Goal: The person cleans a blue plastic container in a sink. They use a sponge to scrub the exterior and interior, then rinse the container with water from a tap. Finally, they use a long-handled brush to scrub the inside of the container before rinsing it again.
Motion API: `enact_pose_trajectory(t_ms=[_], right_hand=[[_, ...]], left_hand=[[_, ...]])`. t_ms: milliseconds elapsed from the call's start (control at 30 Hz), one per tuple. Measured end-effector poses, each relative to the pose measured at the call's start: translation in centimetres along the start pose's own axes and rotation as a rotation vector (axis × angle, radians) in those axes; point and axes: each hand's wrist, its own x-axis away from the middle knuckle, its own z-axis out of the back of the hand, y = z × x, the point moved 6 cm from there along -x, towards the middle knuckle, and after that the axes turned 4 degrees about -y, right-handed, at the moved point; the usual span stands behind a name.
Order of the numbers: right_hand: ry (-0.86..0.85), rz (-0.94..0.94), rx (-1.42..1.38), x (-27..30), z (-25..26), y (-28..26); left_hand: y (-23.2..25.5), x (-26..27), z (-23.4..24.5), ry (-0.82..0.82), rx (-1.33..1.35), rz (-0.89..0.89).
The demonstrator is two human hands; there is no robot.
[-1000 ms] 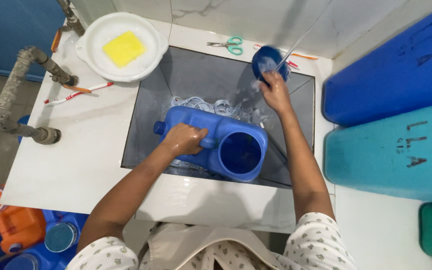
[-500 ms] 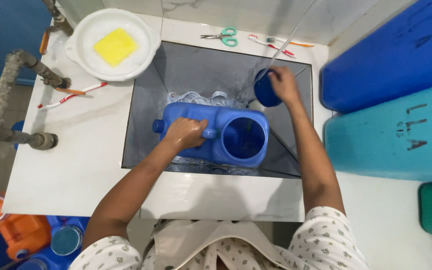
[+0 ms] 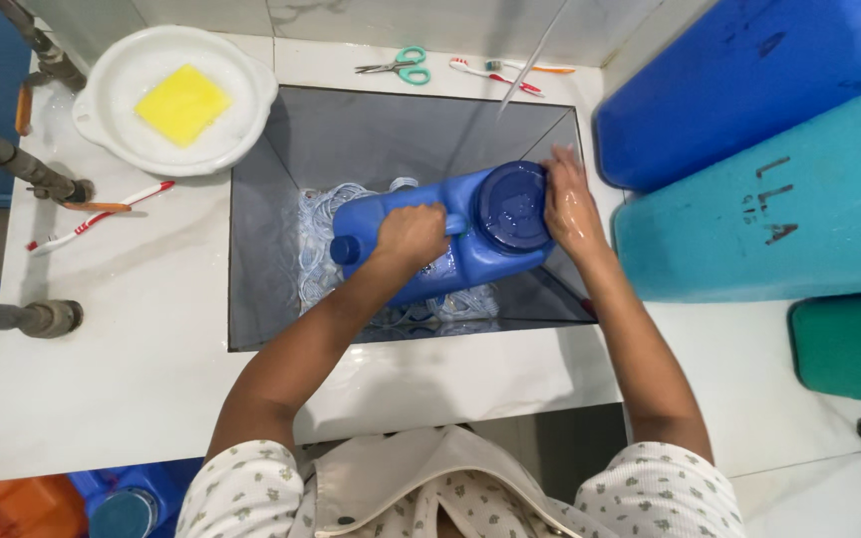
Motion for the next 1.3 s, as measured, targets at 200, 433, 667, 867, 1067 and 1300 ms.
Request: enact_pose_trajectory(t_ms=[200,433,667,867,1067,1300], right_hand=[[-0.340,0.340,0.235,0.3,0.5,-6.8],[-0.127,-0.088,0.314,0.5,-1.4,-6.9],[-0.428,-0.512,0.302,1.3,-3.4,1.7],[-0.110,0.290,0.716,-0.8,1.2,-4.9],[-0.411,-0.585,0.419,-1.0,-0.7,1.3],[0.217,0.357,0.645,-1.9,2.5,-6.6]], left_hand=[[0.4,-0.8,-0.7,-0.005,-0.003,-0.036],[1.1,-0.6,-3.0,0.008,0.064,0.020],[2.2,-1.5,-2.9,-0.039,0.074,0.030],[2.6,-2.5,-2.2,0.001,-0.018,0.010],[2.7,-4.0,-2.9,-0.014,-0.033,0.013],[1.2,-3.6,-0.3,0.017,-0.027,0.023]])
